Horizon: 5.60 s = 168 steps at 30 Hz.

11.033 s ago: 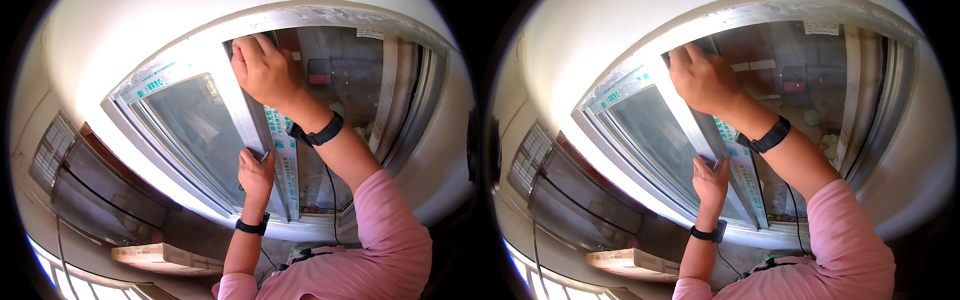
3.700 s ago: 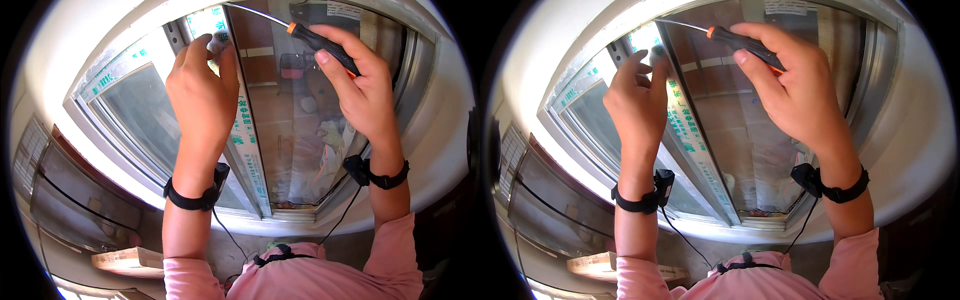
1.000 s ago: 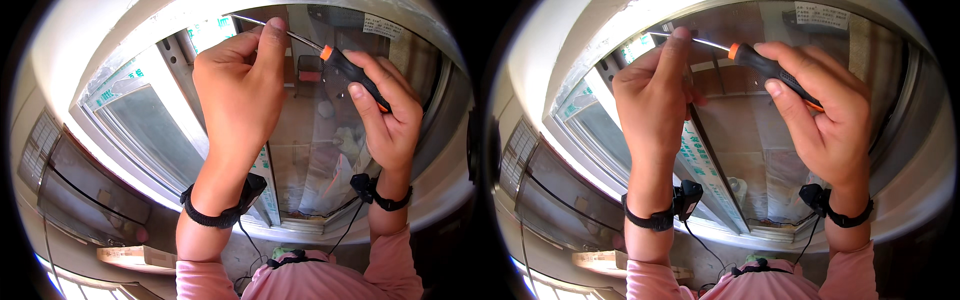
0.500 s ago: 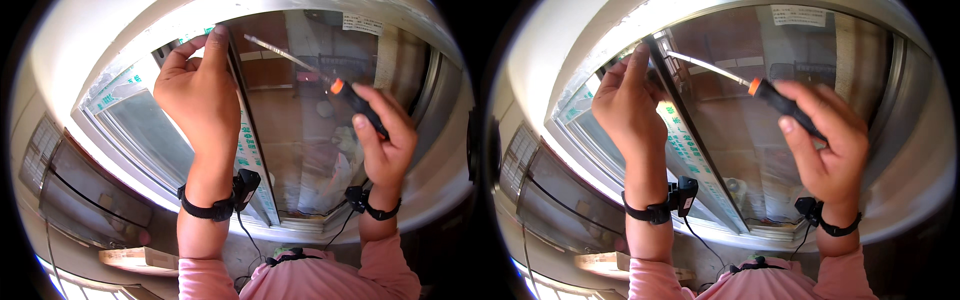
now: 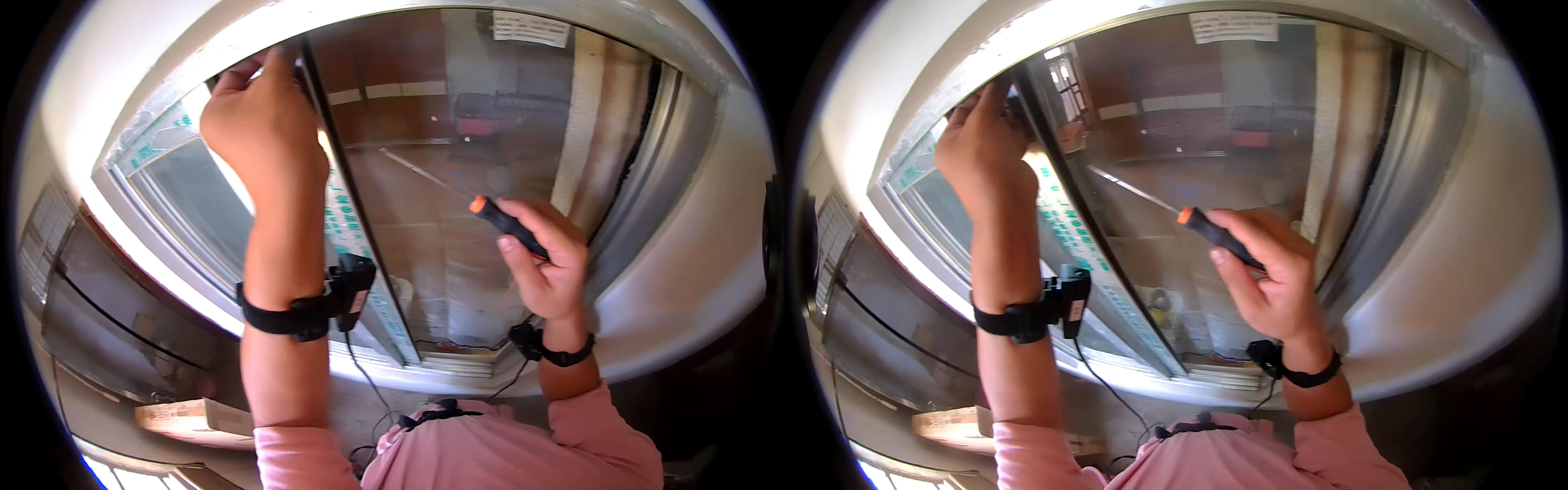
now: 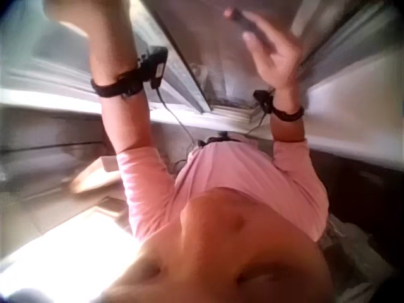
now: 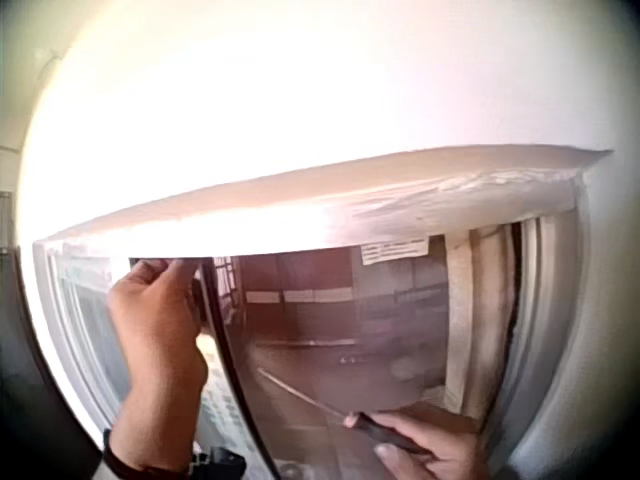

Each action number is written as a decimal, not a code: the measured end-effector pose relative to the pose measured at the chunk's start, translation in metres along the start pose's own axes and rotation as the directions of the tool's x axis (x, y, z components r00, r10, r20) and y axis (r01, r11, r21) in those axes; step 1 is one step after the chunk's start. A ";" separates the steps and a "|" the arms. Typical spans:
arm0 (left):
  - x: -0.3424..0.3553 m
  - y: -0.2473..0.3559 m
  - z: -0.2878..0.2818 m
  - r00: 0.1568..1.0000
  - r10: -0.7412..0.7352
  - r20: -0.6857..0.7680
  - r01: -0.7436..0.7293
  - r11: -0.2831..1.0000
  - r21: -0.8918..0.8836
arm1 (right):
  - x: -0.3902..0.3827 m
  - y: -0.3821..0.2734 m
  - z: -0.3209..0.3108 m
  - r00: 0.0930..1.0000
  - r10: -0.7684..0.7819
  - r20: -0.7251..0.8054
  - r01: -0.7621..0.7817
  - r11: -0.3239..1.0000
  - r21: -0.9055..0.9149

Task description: The person repairs a window frame by using a screwdriver to pry and remove strips of protective film or sealant from the metal track and glass edges.

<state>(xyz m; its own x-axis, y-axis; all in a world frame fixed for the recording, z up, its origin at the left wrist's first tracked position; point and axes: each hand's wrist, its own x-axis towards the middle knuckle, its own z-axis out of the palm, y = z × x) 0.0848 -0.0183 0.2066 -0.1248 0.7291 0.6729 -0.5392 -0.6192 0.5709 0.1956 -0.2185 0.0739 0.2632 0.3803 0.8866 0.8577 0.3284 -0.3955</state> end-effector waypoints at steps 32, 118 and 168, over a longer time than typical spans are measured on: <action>-0.012 0.010 -0.010 0.966 -0.241 0.089 0.254 0.950 -0.179 | -0.022 -0.001 0.008 0.992 0.031 0.126 -0.046 0.991 0.125; -0.417 -0.111 -0.673 0.127 -0.963 -0.238 -0.270 -0.265 0.926 | -0.293 0.023 0.069 0.411 0.739 0.533 -0.841 0.533 -0.091; -0.135 -0.080 -0.120 0.944 0.042 0.328 -0.265 0.686 0.677 | -0.260 0.024 0.027 0.468 0.712 0.524 -0.861 0.502 0.087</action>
<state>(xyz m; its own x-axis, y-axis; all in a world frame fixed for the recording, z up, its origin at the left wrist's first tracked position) 0.0446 -0.0323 0.0130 0.1327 0.5669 0.8130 0.2275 -0.8158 0.5317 0.1359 -0.2857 -0.1725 0.5026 0.8645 0.0074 0.1653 -0.0877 -0.9823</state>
